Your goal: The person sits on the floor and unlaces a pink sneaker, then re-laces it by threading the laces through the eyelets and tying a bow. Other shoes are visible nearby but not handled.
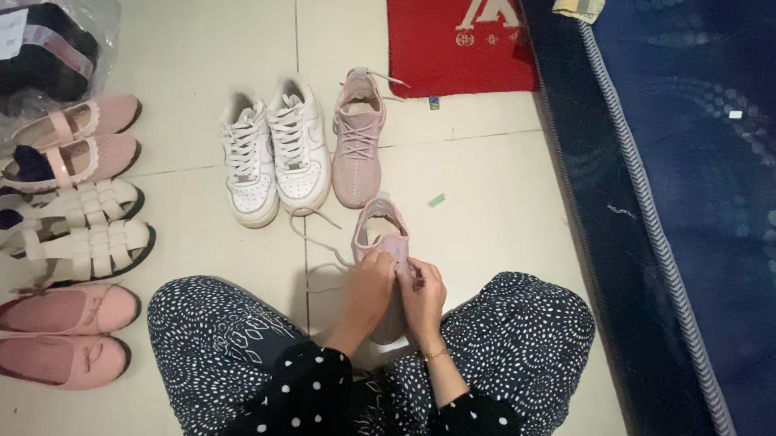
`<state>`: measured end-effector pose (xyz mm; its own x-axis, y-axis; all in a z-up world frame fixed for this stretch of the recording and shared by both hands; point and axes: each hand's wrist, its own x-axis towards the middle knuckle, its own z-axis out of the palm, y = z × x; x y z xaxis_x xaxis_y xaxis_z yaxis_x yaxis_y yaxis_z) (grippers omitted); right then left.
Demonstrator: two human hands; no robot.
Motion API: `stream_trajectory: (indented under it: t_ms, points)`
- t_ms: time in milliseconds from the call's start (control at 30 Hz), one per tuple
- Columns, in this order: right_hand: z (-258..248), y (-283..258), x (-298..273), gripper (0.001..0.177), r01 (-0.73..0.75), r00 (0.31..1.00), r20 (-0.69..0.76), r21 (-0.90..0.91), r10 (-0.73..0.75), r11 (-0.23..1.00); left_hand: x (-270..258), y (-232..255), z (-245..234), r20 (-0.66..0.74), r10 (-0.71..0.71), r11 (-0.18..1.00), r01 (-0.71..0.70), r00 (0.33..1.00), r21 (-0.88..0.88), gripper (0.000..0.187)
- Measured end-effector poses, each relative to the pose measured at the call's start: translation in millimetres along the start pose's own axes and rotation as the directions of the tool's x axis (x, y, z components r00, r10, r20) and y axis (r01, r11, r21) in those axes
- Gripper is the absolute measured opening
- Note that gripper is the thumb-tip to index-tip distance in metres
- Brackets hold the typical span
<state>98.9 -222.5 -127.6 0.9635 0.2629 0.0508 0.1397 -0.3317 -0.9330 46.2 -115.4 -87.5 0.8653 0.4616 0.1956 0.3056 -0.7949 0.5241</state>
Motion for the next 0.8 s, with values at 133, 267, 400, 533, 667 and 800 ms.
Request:
stream_trajectory:
  t_ms: [133, 267, 400, 533, 667, 800]
  points:
    - [-1.2, 1.0, -1.0, 0.030, 0.058, 0.998, -0.005, 0.006, -0.058, 0.998, -2.2, 0.4, 0.0, -0.004, 0.014, 0.999, -0.014, 1.000, -0.033, 0.019]
    - [-3.6, 2.1, -1.0, 0.029, 0.069, 0.998, 0.008, 0.026, -0.070, 0.997, -2.7, 4.6, -0.7, 0.020, -0.052, 0.998, 0.053, 0.998, -0.040, 0.019]
    - [-5.6, -2.5, 1.0, 0.028, 0.088, 0.996, 0.009, 0.022, -0.088, 0.996, -2.3, 4.6, 6.3, 0.015, -0.051, 0.998, 0.052, 0.999, -0.038, 0.019]
    - [-9.3, -10.2, 1.0, 0.024, 0.046, 0.999, 0.020, 0.043, -0.047, 0.998, -1.4, 2.6, 21.2, -0.042, -0.074, 0.995, 0.071, 0.996, -0.069, 0.019]
    - [-10.9, -7.7, 0.4, 0.022, -0.102, 0.993, 0.074, 0.175, 0.091, 0.979, -4.2, -2.5, 27.9, -0.054, -0.143, 0.950, 0.122, 0.988, -0.288, 0.020]
    - [-7.4, 15.8, 9.8, 0.019, -0.095, 0.989, 0.134, 0.201, 0.069, 0.975, -0.4, -8.6, 25.9, 0.014, -0.203, 0.901, 0.193, 0.979, -0.389, 0.021]
